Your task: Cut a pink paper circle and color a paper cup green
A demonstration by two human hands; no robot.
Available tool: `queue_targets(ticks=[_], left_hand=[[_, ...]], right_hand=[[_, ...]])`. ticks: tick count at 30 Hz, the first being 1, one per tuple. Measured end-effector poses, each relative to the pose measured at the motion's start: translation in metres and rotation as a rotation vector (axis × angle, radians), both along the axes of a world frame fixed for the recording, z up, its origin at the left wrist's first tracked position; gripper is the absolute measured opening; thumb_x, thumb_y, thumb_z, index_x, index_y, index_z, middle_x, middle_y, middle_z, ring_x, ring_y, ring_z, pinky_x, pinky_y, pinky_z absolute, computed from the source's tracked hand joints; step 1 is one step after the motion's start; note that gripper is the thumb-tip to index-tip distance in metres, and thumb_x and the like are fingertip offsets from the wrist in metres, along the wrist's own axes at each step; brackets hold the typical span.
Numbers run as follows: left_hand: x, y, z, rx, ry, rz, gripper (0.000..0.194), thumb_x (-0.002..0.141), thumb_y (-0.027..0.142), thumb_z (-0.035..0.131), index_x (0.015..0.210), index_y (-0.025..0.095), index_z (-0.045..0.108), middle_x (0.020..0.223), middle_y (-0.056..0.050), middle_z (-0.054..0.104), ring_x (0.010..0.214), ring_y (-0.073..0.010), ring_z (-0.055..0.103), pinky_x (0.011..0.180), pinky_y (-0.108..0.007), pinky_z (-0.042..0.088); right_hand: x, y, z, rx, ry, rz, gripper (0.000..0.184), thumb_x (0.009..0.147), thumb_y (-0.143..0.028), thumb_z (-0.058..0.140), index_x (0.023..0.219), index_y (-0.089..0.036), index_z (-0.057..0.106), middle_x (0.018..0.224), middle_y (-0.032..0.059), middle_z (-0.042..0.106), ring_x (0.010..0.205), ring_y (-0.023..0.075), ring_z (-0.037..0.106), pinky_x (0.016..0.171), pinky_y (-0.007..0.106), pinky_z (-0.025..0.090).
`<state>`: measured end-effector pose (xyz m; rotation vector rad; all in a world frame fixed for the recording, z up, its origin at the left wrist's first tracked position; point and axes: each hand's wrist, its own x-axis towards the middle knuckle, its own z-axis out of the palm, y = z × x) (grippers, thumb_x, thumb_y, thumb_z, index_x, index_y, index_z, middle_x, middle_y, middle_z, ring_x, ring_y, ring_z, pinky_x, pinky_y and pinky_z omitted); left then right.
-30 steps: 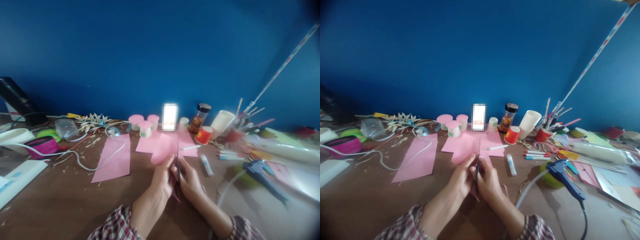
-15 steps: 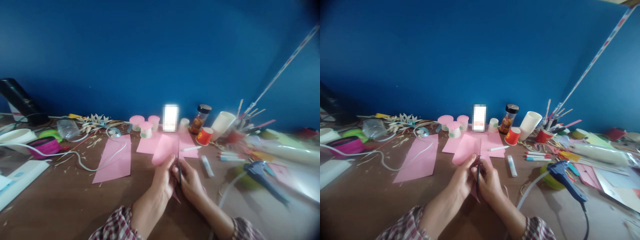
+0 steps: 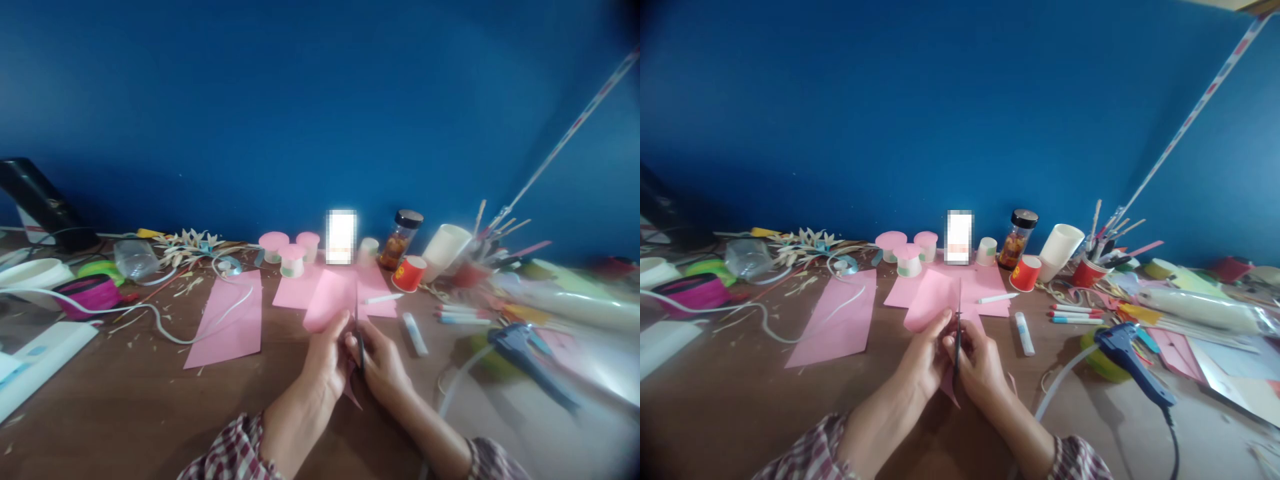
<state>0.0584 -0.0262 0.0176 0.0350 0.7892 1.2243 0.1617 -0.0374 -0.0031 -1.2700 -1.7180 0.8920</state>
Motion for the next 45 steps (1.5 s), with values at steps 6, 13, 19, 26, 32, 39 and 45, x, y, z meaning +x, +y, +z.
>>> queue_targets(ticks=[6, 13, 19, 26, 32, 39, 45], left_hand=[[-0.0020, 0.0001, 0.0020, 0.003, -0.010, -0.008, 0.013, 0.075, 0.022, 0.068, 0.074, 0.011, 0.062, 0.059, -0.001, 0.060, 0.048, -0.0094, 0.057, 0.048, -0.020, 0.049], [-0.0022, 0.0056, -0.0040, 0.077, 0.035, 0.026, 0.021, 0.067, 0.025, 0.075, 0.070, 0.010, 0.060, 0.056, 0.000, 0.056, 0.045, -0.0077, 0.053, 0.046, -0.019, 0.046], [-0.0010, 0.0040, -0.0048, 0.075, 0.092, 0.046, 0.018, 0.068, 0.023, 0.073, 0.074, 0.010, 0.060, 0.060, -0.002, 0.060, 0.047, -0.0098, 0.054, 0.043, -0.020, 0.043], [-0.0013, 0.0035, -0.0078, 0.036, 0.140, 0.024, 0.025, 0.065, 0.026, 0.075, 0.081, 0.013, 0.062, 0.069, -0.003, 0.065, 0.052, -0.0102, 0.058, 0.047, -0.020, 0.045], [-0.0007, 0.0027, -0.0049, 0.036, 0.134, 0.025, 0.026, 0.062, 0.024, 0.077, 0.081, 0.014, 0.062, 0.066, -0.002, 0.064, 0.049, -0.0097, 0.056, 0.047, -0.020, 0.044], [-0.0009, 0.0015, -0.0022, -0.008, 0.116, -0.005, 0.022, 0.066, 0.026, 0.074, 0.079, 0.013, 0.063, 0.068, -0.003, 0.065, 0.046, -0.0081, 0.053, 0.041, -0.020, 0.039], [-0.0014, 0.0017, -0.0021, 0.036, 0.088, 0.025, 0.020, 0.065, 0.024, 0.075, 0.073, 0.011, 0.063, 0.061, -0.003, 0.063, 0.043, -0.0072, 0.050, 0.044, -0.020, 0.043]], right_hand=[[0.0027, 0.0006, -0.0029, -0.014, 0.038, 0.024, 0.021, 0.088, -0.034, 0.055, 0.100, -0.018, 0.061, 0.068, -0.0006, 0.060, 0.070, 0.0171, 0.060, 0.063, 0.024, 0.046], [0.0014, 0.0016, -0.0022, -0.046, 0.095, 0.055, 0.021, 0.087, -0.028, 0.058, 0.104, -0.018, 0.061, 0.081, 0.0014, 0.066, 0.071, 0.0158, 0.060, 0.063, 0.023, 0.046], [-0.0004, -0.0005, -0.0033, -0.057, 0.128, 0.085, 0.021, 0.086, -0.026, 0.059, 0.106, -0.019, 0.060, 0.085, 0.0017, 0.066, 0.077, 0.0171, 0.062, 0.067, 0.024, 0.047], [-0.0009, -0.0021, 0.0020, -0.044, 0.082, 0.066, 0.022, 0.089, -0.034, 0.055, 0.101, -0.017, 0.059, 0.074, 0.0002, 0.061, 0.070, 0.0164, 0.058, 0.061, 0.023, 0.044], [0.0001, -0.0029, 0.0007, -0.034, 0.071, 0.054, 0.020, 0.089, -0.036, 0.054, 0.092, -0.017, 0.059, 0.073, 0.0004, 0.060, 0.067, 0.0153, 0.056, 0.059, 0.023, 0.043], [-0.0001, -0.0010, 0.0009, -0.030, 0.069, 0.048, 0.022, 0.089, -0.034, 0.055, 0.099, -0.016, 0.061, 0.073, 0.0007, 0.061, 0.069, 0.0159, 0.058, 0.061, 0.023, 0.044], [0.0012, -0.0012, -0.0008, -0.048, 0.109, 0.061, 0.024, 0.087, -0.031, 0.057, 0.106, -0.017, 0.062, 0.079, 0.0018, 0.066, 0.072, 0.0166, 0.060, 0.063, 0.023, 0.046]])
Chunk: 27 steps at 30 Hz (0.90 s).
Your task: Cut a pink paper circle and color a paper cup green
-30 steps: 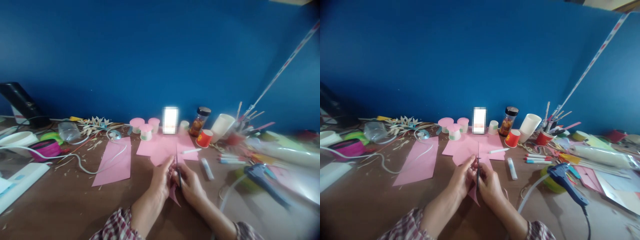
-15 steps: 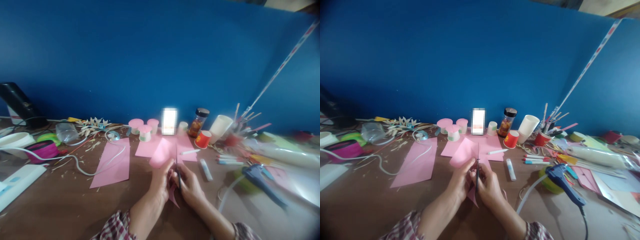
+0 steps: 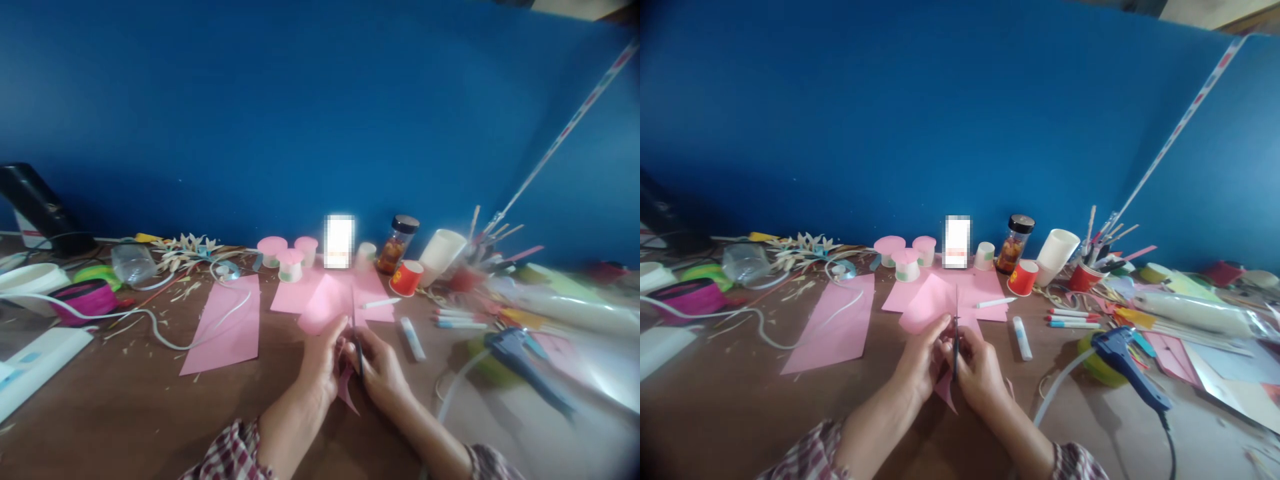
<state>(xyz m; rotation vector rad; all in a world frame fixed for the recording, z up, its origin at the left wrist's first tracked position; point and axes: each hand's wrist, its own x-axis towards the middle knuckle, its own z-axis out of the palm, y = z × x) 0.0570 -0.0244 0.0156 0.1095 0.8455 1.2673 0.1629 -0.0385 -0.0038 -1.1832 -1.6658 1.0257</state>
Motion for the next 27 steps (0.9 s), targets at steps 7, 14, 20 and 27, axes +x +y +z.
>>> queue_targets(ticks=[7, 14, 20, 27], left_hand=[[0.0011, 0.0010, 0.0008, -0.050, 0.000, -0.020, 0.023, 0.068, 0.029, 0.074, 0.078, 0.011, 0.065, 0.064, -0.003, 0.063, 0.043, -0.0074, 0.051, 0.040, -0.019, 0.041], [0.0017, 0.0006, -0.0039, -0.103, 0.038, -0.011, 0.021, 0.069, 0.029, 0.074, 0.080, 0.013, 0.067, 0.059, -0.001, 0.062, 0.042, -0.0084, 0.053, 0.044, -0.020, 0.045], [0.0030, 0.0000, -0.0033, -0.106, 0.059, -0.006, 0.023, 0.067, 0.029, 0.076, 0.080, 0.012, 0.066, 0.066, -0.003, 0.065, 0.050, -0.0110, 0.059, 0.046, -0.020, 0.046], [0.0020, -0.0005, -0.0040, -0.121, 0.078, -0.032, 0.025, 0.066, 0.031, 0.076, 0.079, 0.012, 0.066, 0.065, -0.003, 0.064, 0.051, -0.0104, 0.058, 0.053, -0.022, 0.050]], right_hand=[[-0.0007, -0.0001, -0.0002, -0.016, 0.002, -0.006, 0.024, 0.088, -0.032, 0.057, 0.105, -0.017, 0.062, 0.080, 0.0020, 0.066, 0.071, 0.0162, 0.060, 0.062, 0.023, 0.046], [-0.0018, -0.0011, 0.0016, -0.001, -0.052, -0.026, 0.020, 0.088, -0.035, 0.055, 0.094, -0.017, 0.060, 0.073, 0.0004, 0.060, 0.068, 0.0154, 0.056, 0.060, 0.023, 0.044], [-0.0014, -0.0026, 0.0038, 0.018, -0.102, -0.034, 0.023, 0.090, -0.039, 0.051, 0.082, -0.018, 0.054, 0.068, -0.0008, 0.056, 0.062, 0.0133, 0.050, 0.056, 0.022, 0.041], [-0.0016, -0.0012, 0.0036, 0.013, -0.061, -0.027, 0.022, 0.089, -0.038, 0.052, 0.088, -0.017, 0.057, 0.072, 0.0006, 0.060, 0.066, 0.0144, 0.054, 0.059, 0.023, 0.043]])
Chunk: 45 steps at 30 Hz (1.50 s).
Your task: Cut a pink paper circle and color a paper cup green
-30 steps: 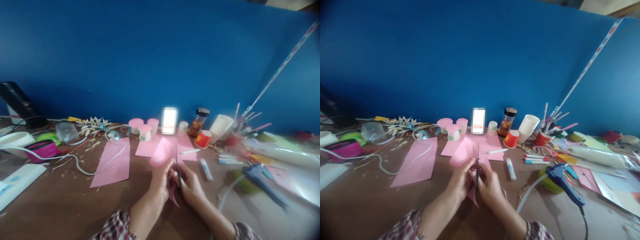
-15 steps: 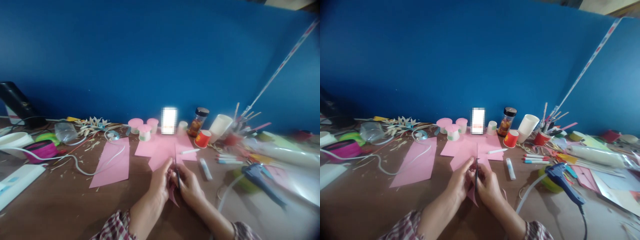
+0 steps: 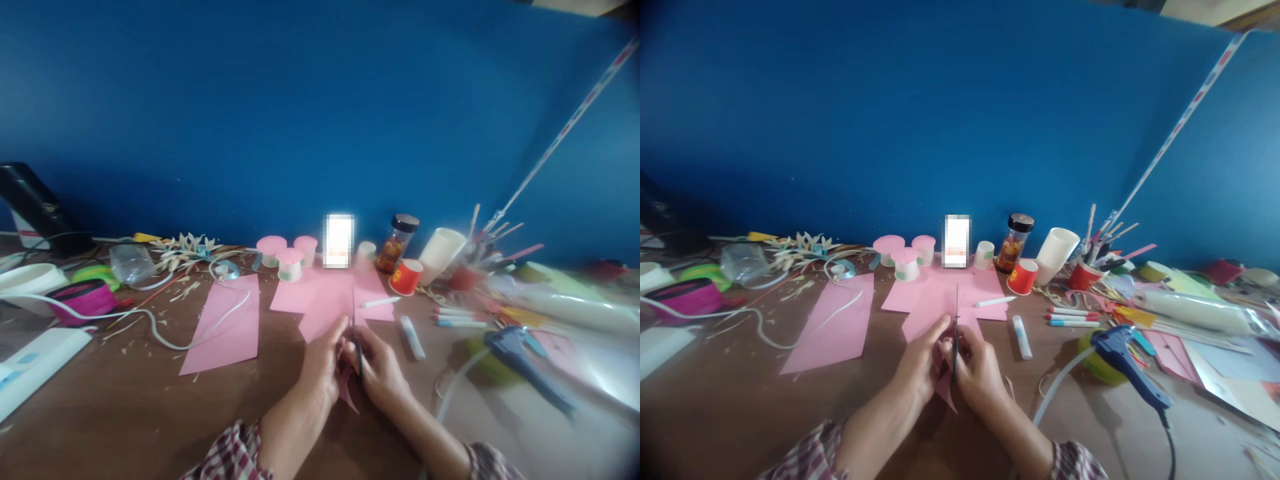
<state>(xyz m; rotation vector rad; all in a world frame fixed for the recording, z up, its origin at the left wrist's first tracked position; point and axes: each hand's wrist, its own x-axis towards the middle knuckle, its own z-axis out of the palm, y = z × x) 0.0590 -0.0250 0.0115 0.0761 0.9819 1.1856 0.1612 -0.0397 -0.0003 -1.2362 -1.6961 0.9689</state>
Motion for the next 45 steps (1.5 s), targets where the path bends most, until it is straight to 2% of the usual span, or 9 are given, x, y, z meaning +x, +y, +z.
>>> queue_targets(ticks=[9, 17, 21, 28, 45], left_hand=[[-0.0012, -0.0015, 0.0063, 0.009, -0.014, 0.025, 0.020, 0.067, 0.028, 0.075, 0.074, 0.013, 0.064, 0.058, 0.000, 0.060, 0.044, -0.0086, 0.055, 0.047, -0.021, 0.048], [-0.0006, 0.0000, 0.0054, 0.033, -0.010, 0.041, 0.021, 0.067, 0.028, 0.076, 0.076, 0.013, 0.065, 0.057, 0.000, 0.060, 0.036, -0.0066, 0.047, 0.041, -0.022, 0.044], [-0.0005, 0.0001, 0.0044, 0.026, -0.013, 0.031, 0.023, 0.067, 0.030, 0.075, 0.079, 0.012, 0.066, 0.061, -0.001, 0.062, 0.038, -0.0074, 0.049, 0.039, -0.021, 0.041], [0.0002, -0.0015, 0.0069, 0.001, 0.031, 0.045, 0.022, 0.067, 0.028, 0.075, 0.076, 0.011, 0.065, 0.059, -0.002, 0.062, 0.047, -0.0114, 0.058, 0.047, -0.022, 0.049], [-0.0002, -0.0022, 0.0089, 0.013, -0.003, 0.063, 0.018, 0.068, 0.025, 0.075, 0.072, 0.012, 0.063, 0.055, 0.000, 0.057, 0.043, -0.0090, 0.053, 0.043, -0.021, 0.045]], right_hand=[[0.0011, 0.0009, -0.0013, -0.018, 0.046, 0.014, 0.024, 0.088, -0.037, 0.055, 0.100, -0.016, 0.062, 0.074, 0.0010, 0.063, 0.068, 0.0158, 0.058, 0.060, 0.023, 0.045], [0.0014, 0.0010, -0.0018, -0.035, 0.065, 0.025, 0.023, 0.088, -0.034, 0.056, 0.102, -0.017, 0.062, 0.074, 0.0006, 0.063, 0.071, 0.0164, 0.059, 0.061, 0.023, 0.046], [0.0004, 0.0003, -0.0010, -0.042, 0.061, 0.038, 0.024, 0.088, -0.035, 0.056, 0.102, -0.017, 0.061, 0.077, 0.0012, 0.064, 0.072, 0.0167, 0.060, 0.063, 0.023, 0.046], [0.0007, -0.0001, 0.0000, -0.008, 0.030, 0.020, 0.022, 0.088, -0.035, 0.056, 0.097, -0.016, 0.062, 0.076, 0.0017, 0.063, 0.067, 0.0149, 0.056, 0.060, 0.022, 0.045], [0.0020, 0.0012, -0.0005, -0.022, 0.059, 0.027, 0.024, 0.087, -0.036, 0.057, 0.101, -0.016, 0.063, 0.076, 0.0017, 0.064, 0.069, 0.0164, 0.059, 0.061, 0.023, 0.046]])
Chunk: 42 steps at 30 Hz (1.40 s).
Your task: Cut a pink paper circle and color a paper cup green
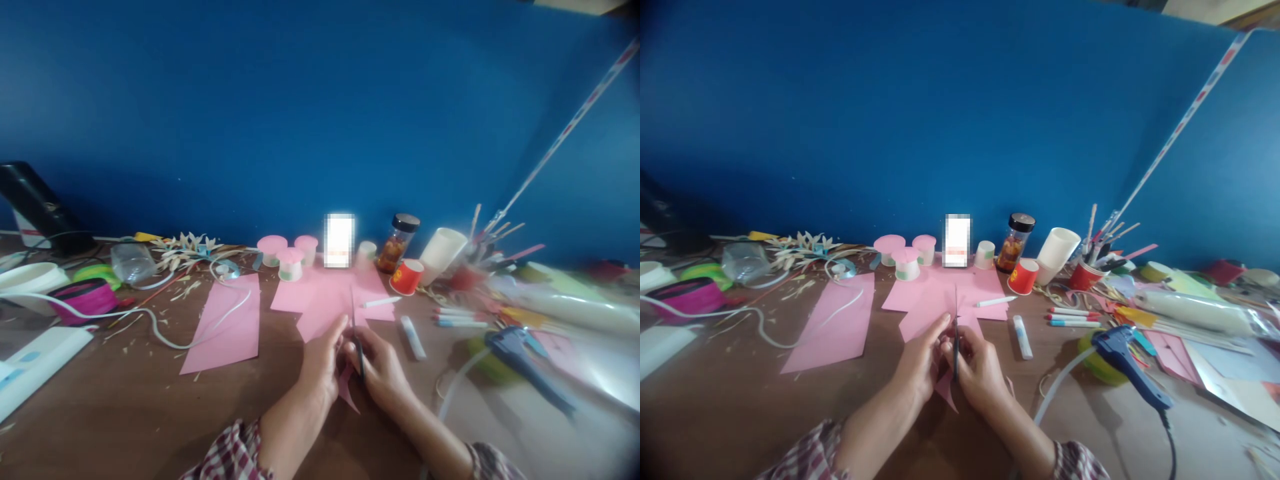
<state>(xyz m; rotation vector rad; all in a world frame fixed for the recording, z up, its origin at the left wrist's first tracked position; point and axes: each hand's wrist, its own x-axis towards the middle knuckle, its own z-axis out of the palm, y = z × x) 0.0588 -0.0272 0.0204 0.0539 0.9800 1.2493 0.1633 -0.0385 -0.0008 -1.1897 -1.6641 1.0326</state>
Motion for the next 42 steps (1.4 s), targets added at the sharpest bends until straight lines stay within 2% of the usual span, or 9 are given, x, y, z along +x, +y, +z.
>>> queue_targets(ticks=[8, 14, 19, 25, 35, 42], left_hand=[[-0.0003, 0.0018, -0.0022, 0.001, -0.019, 0.006, 0.019, 0.069, 0.026, 0.074, 0.075, 0.012, 0.064, 0.060, -0.002, 0.060, 0.045, -0.0104, 0.056, 0.045, -0.022, 0.047], [-0.0001, 0.0020, -0.0054, 0.004, 0.018, 0.035, 0.022, 0.066, 0.027, 0.077, 0.075, 0.012, 0.064, 0.055, 0.000, 0.057, 0.043, -0.0095, 0.053, 0.045, -0.022, 0.047], [-0.0006, 0.0004, -0.0013, -0.001, 0.047, 0.006, 0.021, 0.066, 0.028, 0.075, 0.070, 0.012, 0.062, 0.050, 0.002, 0.053, 0.040, -0.0092, 0.051, 0.043, -0.022, 0.045], [-0.0010, -0.0004, 0.0015, 0.034, 0.037, -0.005, 0.022, 0.064, 0.028, 0.076, 0.070, 0.012, 0.063, 0.050, 0.001, 0.056, 0.042, -0.0109, 0.054, 0.043, -0.022, 0.045], [-0.0008, 0.0016, -0.0068, 0.024, 0.052, 0.012, 0.024, 0.062, 0.029, 0.078, 0.070, 0.012, 0.063, 0.048, 0.002, 0.053, 0.040, -0.0099, 0.051, 0.041, -0.021, 0.043], [-0.0011, 0.0018, -0.0051, 0.022, 0.030, 0.012, 0.023, 0.063, 0.028, 0.078, 0.070, 0.013, 0.062, 0.048, 0.002, 0.053, 0.039, -0.0094, 0.050, 0.040, -0.021, 0.042]], right_hand=[[0.0005, -0.0010, -0.0015, -0.019, 0.011, 0.007, 0.024, 0.088, -0.034, 0.057, 0.103, -0.016, 0.062, 0.074, 0.0008, 0.063, 0.070, 0.0163, 0.059, 0.062, 0.023, 0.046], [0.0006, -0.0012, -0.0016, -0.022, -0.007, 0.018, 0.023, 0.086, -0.032, 0.058, 0.104, -0.017, 0.061, 0.075, 0.0000, 0.062, 0.070, 0.0159, 0.058, 0.062, 0.023, 0.045], [0.0013, 0.0002, -0.0022, -0.002, -0.023, 0.017, 0.024, 0.088, -0.034, 0.057, 0.103, -0.017, 0.060, 0.072, -0.0004, 0.059, 0.070, 0.0161, 0.057, 0.062, 0.023, 0.045], [0.0037, 0.0005, -0.0023, 0.025, -0.041, 0.021, 0.021, 0.088, -0.035, 0.055, 0.100, -0.017, 0.060, 0.070, -0.0010, 0.056, 0.072, 0.0165, 0.057, 0.063, 0.023, 0.044], [0.0031, 0.0004, -0.0015, 0.016, -0.028, 0.011, 0.024, 0.088, -0.033, 0.056, 0.104, -0.015, 0.061, 0.069, -0.0004, 0.058, 0.071, 0.0164, 0.058, 0.064, 0.023, 0.045], [0.0050, 0.0003, -0.0020, 0.012, -0.024, 0.022, 0.025, 0.088, -0.033, 0.056, 0.104, -0.016, 0.061, 0.070, -0.0007, 0.059, 0.069, 0.0157, 0.057, 0.062, 0.023, 0.045]])
